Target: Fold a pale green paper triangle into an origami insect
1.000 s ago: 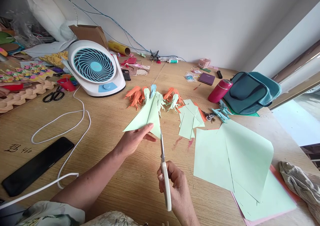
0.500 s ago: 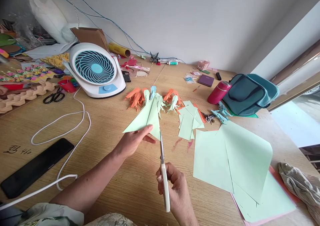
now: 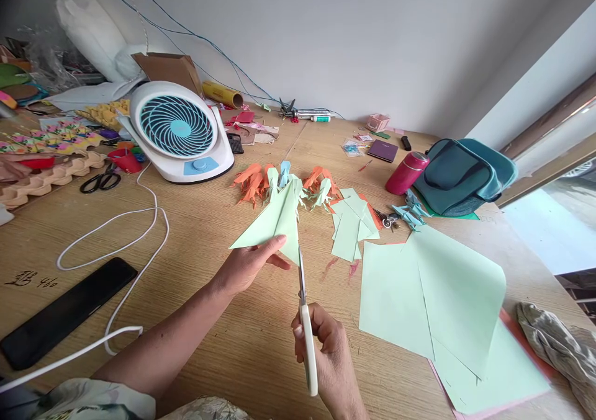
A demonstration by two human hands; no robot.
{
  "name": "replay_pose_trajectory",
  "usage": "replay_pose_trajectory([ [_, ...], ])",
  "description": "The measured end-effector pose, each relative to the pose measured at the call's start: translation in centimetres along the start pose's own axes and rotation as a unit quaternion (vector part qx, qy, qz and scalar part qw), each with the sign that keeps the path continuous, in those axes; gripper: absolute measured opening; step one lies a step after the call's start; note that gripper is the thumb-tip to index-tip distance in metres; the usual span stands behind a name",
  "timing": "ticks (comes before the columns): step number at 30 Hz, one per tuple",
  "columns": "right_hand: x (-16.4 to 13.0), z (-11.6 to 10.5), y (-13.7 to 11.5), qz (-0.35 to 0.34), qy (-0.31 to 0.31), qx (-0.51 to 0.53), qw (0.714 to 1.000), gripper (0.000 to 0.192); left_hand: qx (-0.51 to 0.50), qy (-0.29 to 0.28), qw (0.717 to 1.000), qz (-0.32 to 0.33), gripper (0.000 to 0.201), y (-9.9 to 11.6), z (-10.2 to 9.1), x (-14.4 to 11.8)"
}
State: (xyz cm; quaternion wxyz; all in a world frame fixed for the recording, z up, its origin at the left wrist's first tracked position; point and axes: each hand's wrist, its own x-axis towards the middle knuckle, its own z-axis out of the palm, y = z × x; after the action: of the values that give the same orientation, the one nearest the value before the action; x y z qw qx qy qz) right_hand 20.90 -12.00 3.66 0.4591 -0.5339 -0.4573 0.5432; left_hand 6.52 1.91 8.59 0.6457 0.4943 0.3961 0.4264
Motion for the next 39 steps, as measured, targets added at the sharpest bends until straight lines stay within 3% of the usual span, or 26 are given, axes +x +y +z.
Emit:
replay_pose_trajectory([
  [25, 0.2, 0.0, 0.5, 0.02, 0.029, 0.009, 0.999, 0.046, -0.032, -0.008, 0.999, -0.002, 0.036, -0.3, -0.2, 0.2],
  [30, 0.5, -1.1, 0.8, -0.015, 0.105, -0.088, 0.99, 0.042, -0.062, 0.004, 0.998, -0.005, 0.043, 0.1, 0.1, 0.3],
  [33, 1.0, -3.3, 1.3, -0.032, 0.181, -0.216, 0.959, 0.04, -0.073, 0.004, 0.997, -0.012, 0.045, 0.3, 0.1, 0.4],
  [35, 1.4, -5.5, 1.8, 0.001, 0.214, -0.318, 0.923, 0.039, -0.076, -0.001, 0.997, -0.017, 0.045, 0.3, 0.0, 0.5],
  [39, 1.6, -10.6, 3.0, 0.096, 0.313, -0.489, 0.808, 0.04, -0.07, -0.008, 0.997, -0.022, 0.042, 0.3, -0.2, 0.8],
])
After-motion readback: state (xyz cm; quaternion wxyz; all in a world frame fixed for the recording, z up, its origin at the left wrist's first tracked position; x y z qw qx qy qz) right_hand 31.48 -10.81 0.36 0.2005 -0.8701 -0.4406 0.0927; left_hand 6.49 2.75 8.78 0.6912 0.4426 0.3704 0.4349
